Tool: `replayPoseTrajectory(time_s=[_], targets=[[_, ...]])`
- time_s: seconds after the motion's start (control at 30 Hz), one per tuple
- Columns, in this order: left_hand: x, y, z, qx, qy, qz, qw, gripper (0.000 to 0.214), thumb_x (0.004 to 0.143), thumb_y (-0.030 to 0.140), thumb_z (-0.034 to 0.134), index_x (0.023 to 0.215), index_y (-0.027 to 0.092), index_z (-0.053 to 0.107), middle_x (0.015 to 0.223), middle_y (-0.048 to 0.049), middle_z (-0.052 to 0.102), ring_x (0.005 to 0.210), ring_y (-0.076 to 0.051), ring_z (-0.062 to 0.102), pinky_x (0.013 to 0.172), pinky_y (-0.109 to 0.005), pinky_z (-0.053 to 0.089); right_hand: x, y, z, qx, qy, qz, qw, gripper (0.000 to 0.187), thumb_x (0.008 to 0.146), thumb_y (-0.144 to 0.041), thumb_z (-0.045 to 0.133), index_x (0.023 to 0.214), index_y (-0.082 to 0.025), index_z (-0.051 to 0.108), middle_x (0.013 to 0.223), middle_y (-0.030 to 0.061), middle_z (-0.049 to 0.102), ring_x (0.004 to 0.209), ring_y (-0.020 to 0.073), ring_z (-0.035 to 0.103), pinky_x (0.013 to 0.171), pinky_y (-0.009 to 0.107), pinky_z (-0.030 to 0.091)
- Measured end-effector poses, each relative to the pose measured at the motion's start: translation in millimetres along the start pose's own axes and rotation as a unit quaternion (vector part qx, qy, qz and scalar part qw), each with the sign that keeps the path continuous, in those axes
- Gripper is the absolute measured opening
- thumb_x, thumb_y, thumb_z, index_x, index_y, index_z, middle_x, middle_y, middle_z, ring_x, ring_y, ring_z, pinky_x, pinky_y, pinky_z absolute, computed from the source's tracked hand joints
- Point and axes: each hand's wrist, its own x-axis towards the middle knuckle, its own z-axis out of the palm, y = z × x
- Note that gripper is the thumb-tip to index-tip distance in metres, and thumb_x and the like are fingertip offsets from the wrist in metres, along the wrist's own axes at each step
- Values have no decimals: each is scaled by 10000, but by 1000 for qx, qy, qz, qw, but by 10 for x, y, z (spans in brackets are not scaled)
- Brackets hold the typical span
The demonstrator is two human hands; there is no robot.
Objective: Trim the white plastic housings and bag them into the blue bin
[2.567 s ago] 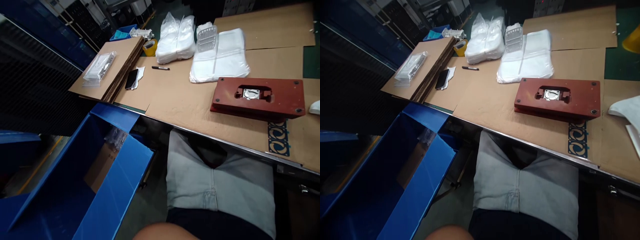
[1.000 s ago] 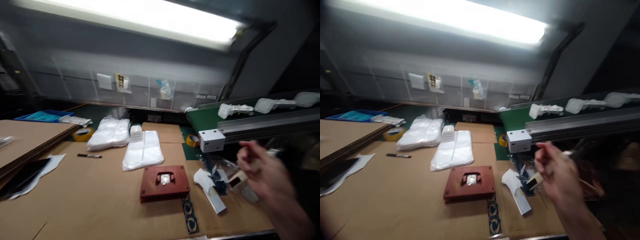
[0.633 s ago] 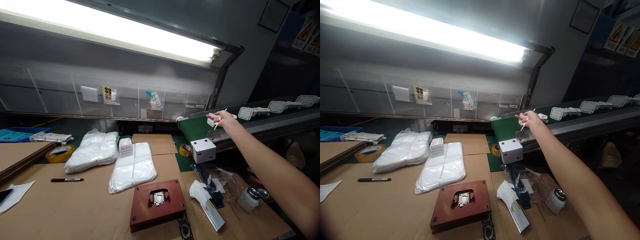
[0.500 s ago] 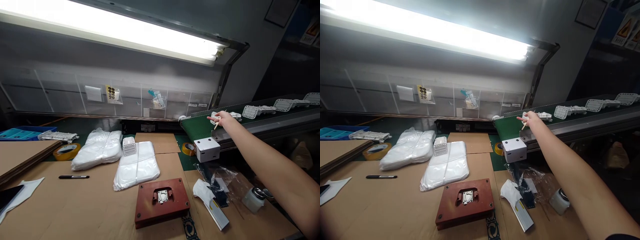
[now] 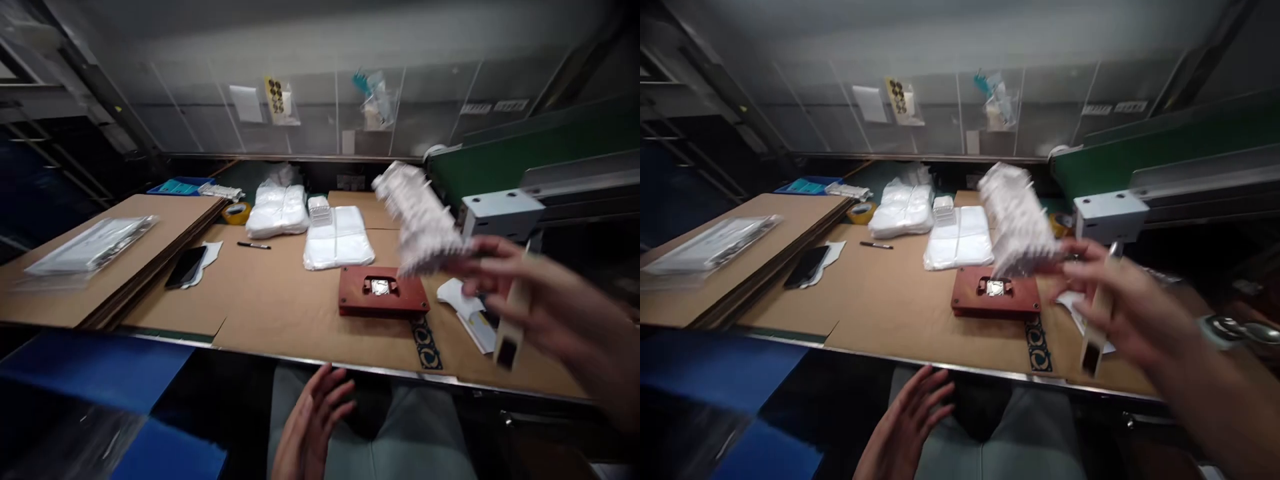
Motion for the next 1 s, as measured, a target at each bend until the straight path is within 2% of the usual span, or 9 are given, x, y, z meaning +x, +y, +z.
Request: replayPoseTrajectory(time_s=[0.13,0.23,0.33,0.47,0.57,0.67,0.8,0.9,1.0], targets=[[-57,-142,-52,-216,22,-40,975,757,898,742,400,1408,208,560,1422,-147,599,1373,-371,478,1175,-534,293,-856,1204,180,28,-293,240,925,284,771,-368,789,977,-218,665,823,33,718,586,190,712,578,297,551],[-193,-266,-156,-257,6,-121,959,816,893,755,385,1305,100,644,1258,-203,699,1214,-399,613,1091,-550,391,-1220,1752,236,2,-379,289,879,265,844,-387,733,995,-180,663,950,42,707,554,121,691,563,233,478],[-311,-368,-259,-275,-7,-153,949,884,915,755,302,1234,16,668,1120,-240,744,1068,-373,696,1024,-503,454,-1365,1999,187,-33,-351,308,884,378,888,-460,671,1131,-173,634,951,63,709,447,63,591,440,188,322],[-392,-429,-277,-301,-58,-184,934,991,878,811,238,1261,-12,634,1109,-276,731,1051,-423,695,982,-539,463,-1417,2187,57,-69,-198,333,919,435,893,-496,648,1184,-177,593,704,-49,546,434,26,346,417,175,187],[-395,-451,-236,-339,-71,-193,918,894,921,725,233,1359,19,565,1254,-276,669,1124,-442,652,1013,-591,418,-1473,2347,-91,-86,-123,339,929,536,838,-388,706,1313,-229,516,795,-50,534,534,65,420,455,182,308],[-355,-484,-210,-379,-72,-179,905,773,946,603,261,1442,56,488,1442,-251,544,1192,-410,609,1076,-606,352,-1539,2453,-272,-122,-141,341,921,667,781,-260,689,1406,-225,459,1098,27,615,875,152,608,770,263,507],[-273,-511,-200,-388,-84,-180,900,776,932,648,287,1442,107,506,1467,-224,533,1250,-426,573,1099,-596,326,-1552,2418,-404,-179,-171,366,897,736,799,-290,644,1479,-209,377,1349,90,543,1215,235,533,1012,369,443],[-231,-490,-197,-365,-96,-180,908,871,910,727,266,1407,64,536,1376,-247,604,1203,-421,610,1058,-539,393,-1509,2325,-369,-170,-193,353,900,605,865,-361,620,1417,-199,433,1279,96,593,1090,221,583,964,371,458],[-218,-454,-197,-346,-111,-198,910,925,902,758,219,1314,26,606,1241,-247,680,1163,-386,643,1034,-487,433,-1474,2249,-283,-138,-249,341,896,397,952,-393,562,1289,-186,536,1039,62,663,779,157,590,749,314,489]])
